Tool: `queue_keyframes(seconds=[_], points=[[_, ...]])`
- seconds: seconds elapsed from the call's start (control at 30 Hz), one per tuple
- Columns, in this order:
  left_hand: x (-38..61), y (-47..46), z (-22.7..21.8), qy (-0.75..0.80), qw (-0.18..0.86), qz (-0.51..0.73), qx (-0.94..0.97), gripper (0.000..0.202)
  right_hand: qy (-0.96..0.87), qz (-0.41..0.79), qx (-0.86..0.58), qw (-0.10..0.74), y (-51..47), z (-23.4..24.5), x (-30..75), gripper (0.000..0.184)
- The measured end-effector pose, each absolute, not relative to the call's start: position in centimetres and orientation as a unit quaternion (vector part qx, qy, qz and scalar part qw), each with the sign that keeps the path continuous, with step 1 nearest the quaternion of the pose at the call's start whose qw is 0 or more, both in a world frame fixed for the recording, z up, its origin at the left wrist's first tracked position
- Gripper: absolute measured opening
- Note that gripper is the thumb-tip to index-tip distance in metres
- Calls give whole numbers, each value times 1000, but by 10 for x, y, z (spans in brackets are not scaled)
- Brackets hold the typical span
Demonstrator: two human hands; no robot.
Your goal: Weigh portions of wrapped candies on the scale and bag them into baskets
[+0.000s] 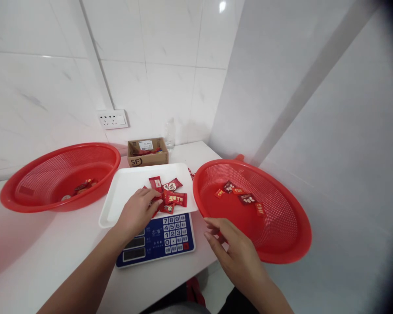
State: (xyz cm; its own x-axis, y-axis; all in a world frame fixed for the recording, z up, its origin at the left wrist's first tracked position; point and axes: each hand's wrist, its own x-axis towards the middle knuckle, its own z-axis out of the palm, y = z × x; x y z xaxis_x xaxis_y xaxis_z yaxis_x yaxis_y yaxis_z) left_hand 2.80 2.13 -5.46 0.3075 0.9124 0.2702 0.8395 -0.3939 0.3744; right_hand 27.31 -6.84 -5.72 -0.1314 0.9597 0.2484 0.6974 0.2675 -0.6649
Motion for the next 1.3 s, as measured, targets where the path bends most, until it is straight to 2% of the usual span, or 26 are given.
queue_keyframes(seconds=[0.13,0.23,0.43,0.53,0.63,0.67,0.87,1.0,1.1,1.3], points=[[31,18,-62,476,52,251,841,19,-728,197,-565,334,-68,-60,275,26],[34,14,-66,435,59,225,870,20,-727,193,-570,331,-68,-59,277,26],[33,3,-68,415,75,245,873,24,-730,151,-611,267,-58,-51,300,28],[30,-4,-69,409,59,286,864,26,-729,121,-645,195,-38,-50,330,33],[26,-9,-71,406,52,307,859,25,-705,137,-695,22,-12,-53,366,46],[25,-10,-72,405,51,311,858,24,-701,148,-698,-7,-3,-54,376,49],[21,-13,-74,398,42,324,857,24,-679,216,-696,-90,44,-71,414,51],[18,-13,-75,398,29,325,857,24,-665,247,-695,-113,58,-83,419,46],[16,-14,-76,399,26,330,855,24,-669,277,-680,-112,57,-82,416,51],[18,-14,-75,390,23,326,861,23,-704,353,-613,-62,53,-59,404,45]])
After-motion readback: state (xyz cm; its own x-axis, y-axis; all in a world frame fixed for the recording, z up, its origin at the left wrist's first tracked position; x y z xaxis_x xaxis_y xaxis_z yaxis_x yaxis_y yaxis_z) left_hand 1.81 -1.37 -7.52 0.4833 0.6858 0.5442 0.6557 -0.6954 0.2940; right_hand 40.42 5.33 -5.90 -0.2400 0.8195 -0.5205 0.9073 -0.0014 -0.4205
